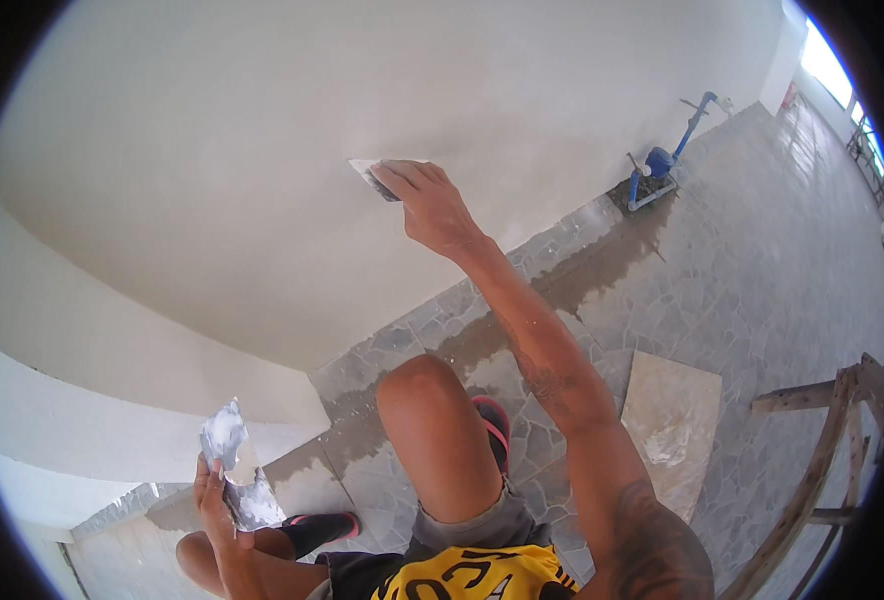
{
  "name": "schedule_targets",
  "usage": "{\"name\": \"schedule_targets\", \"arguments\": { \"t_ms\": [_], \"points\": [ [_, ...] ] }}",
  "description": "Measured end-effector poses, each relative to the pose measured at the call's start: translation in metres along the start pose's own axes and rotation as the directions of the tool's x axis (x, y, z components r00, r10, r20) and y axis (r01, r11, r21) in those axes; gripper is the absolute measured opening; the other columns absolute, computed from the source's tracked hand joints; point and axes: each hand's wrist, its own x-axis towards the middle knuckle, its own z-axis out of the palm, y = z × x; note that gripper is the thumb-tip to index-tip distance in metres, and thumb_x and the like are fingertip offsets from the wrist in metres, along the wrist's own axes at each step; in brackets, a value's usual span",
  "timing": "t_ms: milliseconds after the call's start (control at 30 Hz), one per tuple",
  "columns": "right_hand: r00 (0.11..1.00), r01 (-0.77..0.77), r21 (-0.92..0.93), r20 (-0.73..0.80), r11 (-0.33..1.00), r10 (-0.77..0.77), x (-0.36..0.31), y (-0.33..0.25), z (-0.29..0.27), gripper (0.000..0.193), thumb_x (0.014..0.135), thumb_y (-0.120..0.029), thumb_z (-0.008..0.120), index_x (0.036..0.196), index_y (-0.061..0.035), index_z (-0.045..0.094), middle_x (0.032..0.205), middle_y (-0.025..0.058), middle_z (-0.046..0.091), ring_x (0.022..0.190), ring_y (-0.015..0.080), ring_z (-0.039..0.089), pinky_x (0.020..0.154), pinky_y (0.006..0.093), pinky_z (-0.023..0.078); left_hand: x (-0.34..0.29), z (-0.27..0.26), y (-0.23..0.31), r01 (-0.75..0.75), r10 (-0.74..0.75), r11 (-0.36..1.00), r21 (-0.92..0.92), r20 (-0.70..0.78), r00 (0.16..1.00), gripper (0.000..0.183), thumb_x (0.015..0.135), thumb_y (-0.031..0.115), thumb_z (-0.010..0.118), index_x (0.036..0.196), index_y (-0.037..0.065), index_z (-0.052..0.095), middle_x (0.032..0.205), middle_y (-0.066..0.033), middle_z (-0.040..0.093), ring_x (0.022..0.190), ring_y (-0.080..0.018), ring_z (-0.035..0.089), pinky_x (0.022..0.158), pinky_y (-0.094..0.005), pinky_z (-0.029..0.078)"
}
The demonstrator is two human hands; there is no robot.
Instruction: Applying and smoothing plaster on a white outdoor wall using a putty knife and hawk.
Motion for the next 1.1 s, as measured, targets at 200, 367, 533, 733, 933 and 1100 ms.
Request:
{"name": "schedule_targets", "arguments": {
  "t_ms": [200,367,533,733,933,1100],
  "points": [
    [0.903,-0.303,0.071,-0.297,0.95,0.31,0.052,0.022,-0.043,0.052,0.083,0.012,0.047,0.131,-0.0057,0.053,0.127,0.0125,0.057,0.116,0.0325,0.055,0.092,0.039,0.051,0.004,-0.007,-0.004,0.039,-0.038,0.999,-0.022,0.044,0.998,0.028,0.097,0.013,0.054,0.121,0.0,0.051,0.104,-0.0088,0.064,0.087,-0.0149,0.065,0.074,-0.0298,0.055],
    [0.91,-0.302,0.002,-0.299,0.953,0.288,0.063,0.019,-0.026,0.05,0.085,0.009,0.044,0.132,-0.0066,0.054,0.129,0.0125,0.057,0.114,0.0324,0.058,0.093,0.0387,0.05,0.005,-0.008,-0.005,0.026,-0.026,0.999,-0.033,0.006,1.0,0.026,0.097,0.011,0.052,0.121,0.0,0.051,0.104,-0.0092,0.064,0.086,-0.0145,0.065,0.073,-0.0288,0.055],
    [0.953,-0.185,-0.121,-0.264,0.975,0.148,0.034,-0.011,-0.009,0.053,0.08,0.011,0.051,0.13,-0.0065,0.055,0.126,0.0089,0.058,0.115,0.0294,0.056,0.097,0.04,0.047,0.008,-0.007,-0.005,0.023,-0.024,1.0,0.015,0.026,0.999,0.031,0.097,0.013,0.053,0.125,0.0,0.051,0.106,-0.0089,0.064,0.085,-0.015,0.065,0.073,-0.0287,0.055],
    [0.992,0.001,0.031,0.127,1.0,-0.005,0.004,-0.022,-0.023,0.044,0.083,0.006,0.054,0.126,-0.006,0.057,0.119,0.0095,0.062,0.112,0.0262,0.058,0.096,0.037,0.046,0.029,0.013,-0.009,0.021,-0.017,0.998,-0.057,0.082,0.997,0.031,0.097,0.012,0.052,0.125,-0.001,0.052,0.106,-0.0095,0.065,0.088,-0.0155,0.066,0.075,-0.0296,0.055],
    [0.586,-0.39,0.918,0.303,-0.066,0.751,-0.002,0.021,-0.021,0.037,0.087,-0.002,0.066,0.122,0.0019,0.056,0.113,0.0075,0.062,0.109,0.018,0.056,0.098,0.0361,0.044,0.037,0.032,-0.009,0.036,-0.014,0.993,-0.111,0.191,0.981,0.028,0.097,0.009,0.052,0.123,-0.001,0.052,0.109,-0.0091,0.065,0.094,-0.0136,0.065,0.08,-0.0268,0.053],
    [0.638,-0.123,0.963,0.26,-0.238,0.724,-0.001,0.033,0.01,0.036,0.087,-0.002,0.067,0.121,-0.0012,0.057,0.116,0.0032,0.058,0.11,0.0156,0.054,0.097,0.0347,0.044,0.032,0.027,-0.007,0.037,-0.022,0.993,-0.111,0.134,0.991,0.027,0.097,0.009,0.052,0.122,-0.001,0.052,0.107,-0.0096,0.065,0.091,-0.0145,0.065,0.078,-0.0284,0.054]
  ]
}}
